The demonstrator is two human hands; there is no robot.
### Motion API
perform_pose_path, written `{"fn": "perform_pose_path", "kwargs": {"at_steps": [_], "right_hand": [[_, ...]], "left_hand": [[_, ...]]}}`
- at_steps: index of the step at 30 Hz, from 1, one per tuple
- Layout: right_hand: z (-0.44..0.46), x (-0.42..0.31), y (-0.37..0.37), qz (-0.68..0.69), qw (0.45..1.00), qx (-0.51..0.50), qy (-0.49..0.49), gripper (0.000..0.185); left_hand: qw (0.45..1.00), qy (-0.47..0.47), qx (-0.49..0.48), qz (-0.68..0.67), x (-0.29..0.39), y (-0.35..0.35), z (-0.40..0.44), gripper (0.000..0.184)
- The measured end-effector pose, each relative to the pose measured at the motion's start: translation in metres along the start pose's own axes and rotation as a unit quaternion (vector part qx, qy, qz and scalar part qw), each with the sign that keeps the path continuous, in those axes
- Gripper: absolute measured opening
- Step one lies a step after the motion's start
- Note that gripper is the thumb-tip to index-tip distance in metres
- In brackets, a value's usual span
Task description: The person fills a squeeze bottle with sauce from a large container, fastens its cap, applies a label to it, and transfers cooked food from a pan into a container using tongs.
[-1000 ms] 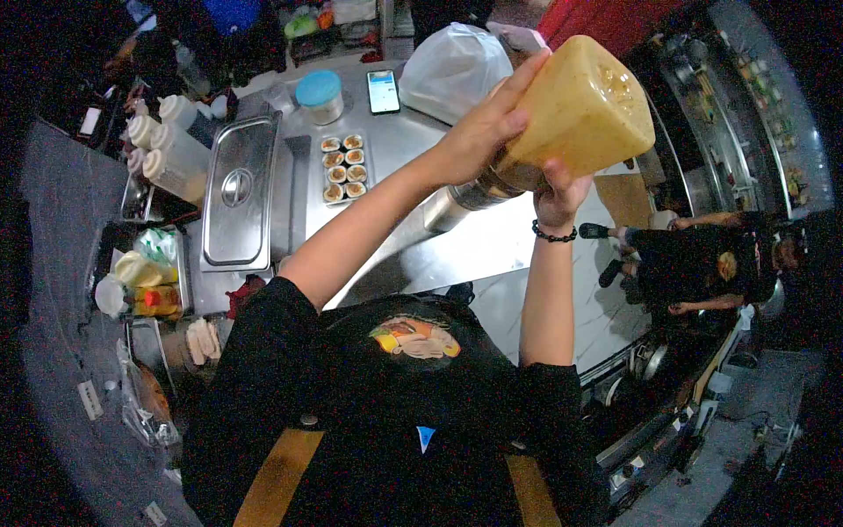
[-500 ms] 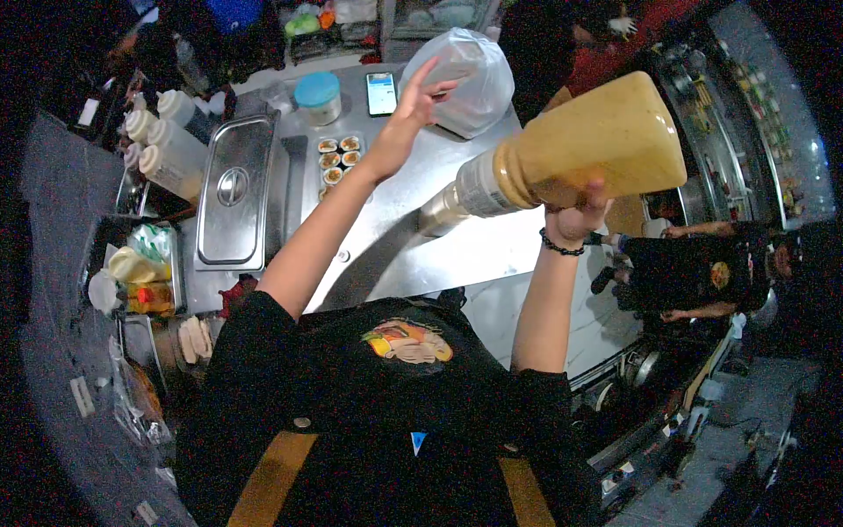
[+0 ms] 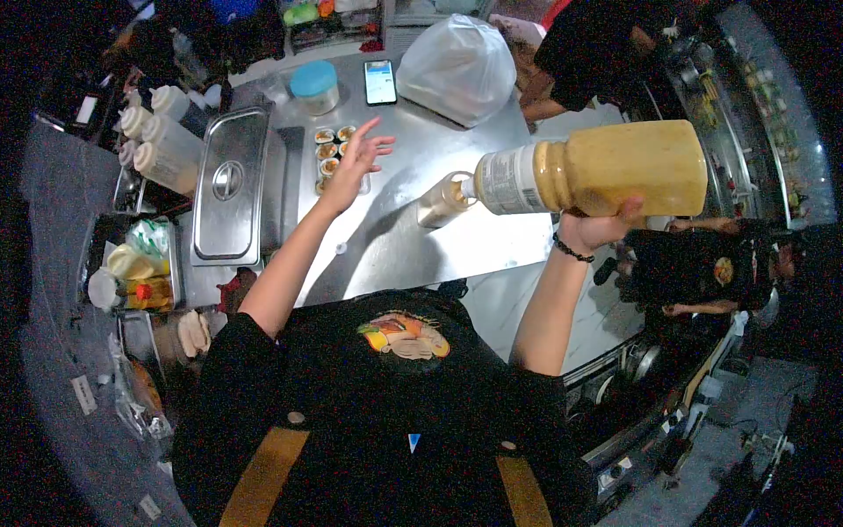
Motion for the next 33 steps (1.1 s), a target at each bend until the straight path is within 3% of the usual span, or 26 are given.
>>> {"fn": "perform_pose_path", "kwargs": {"at_steps": [7, 8, 9, 11, 13, 16, 21, 23, 33], "right_hand": [[-0.002, -0.005, -0.002, -0.035, 0.999, 0.010, -0.011, 0.072], [-0.002, -0.005, -0.002, -0.031, 0.999, 0.004, -0.006, 0.073], [-0.002, -0.004, -0.001, -0.027, 1.000, -0.002, -0.004, 0.073], [-0.004, -0.002, -0.004, -0.016, 1.000, 0.011, -0.003, 0.075], [-0.003, -0.003, -0.004, -0.006, 1.000, 0.020, -0.007, 0.077], [-0.005, 0.000, -0.004, 0.003, 1.000, 0.028, 0.012, 0.076], [-0.004, 0.001, -0.007, 0.012, 1.000, 0.027, 0.005, 0.076], [-0.003, -0.001, -0.005, 0.016, 1.000, 0.024, 0.002, 0.076], [-0.003, -0.006, -0.003, 0.011, 1.000, 0.026, -0.008, 0.075]], "left_hand": [[0.997, -0.011, 0.033, 0.068, -0.019, -0.050, -0.029, 0.046], [0.996, -0.032, 0.059, 0.066, -0.026, -0.058, -0.038, 0.030], [0.995, -0.034, 0.060, 0.070, -0.028, -0.063, -0.048, 0.030], [0.951, -0.087, 0.007, 0.297, -0.039, -0.061, -0.067, 0.029], [0.863, -0.178, -0.032, 0.472, -0.053, -0.057, -0.089, 0.031], [0.823, -0.088, -0.055, 0.558, -0.067, -0.039, -0.114, 0.034], [0.813, -0.112, -0.054, 0.569, -0.085, -0.029, -0.134, 0.037], [0.797, -0.083, -0.060, 0.595, -0.093, -0.028, -0.137, 0.030], [0.814, -0.066, -0.035, 0.575, -0.096, -0.030, -0.135, 0.022]]}}
Point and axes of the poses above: each hand's wrist, its own z-axis towards the middle knuckle, its own y-axis out of the palm, x = y × z, the point moved 9 cm from there along z, towards the middle knuckle, and after that the axes turned 2 degrees about -y, right-handed, at the moved point
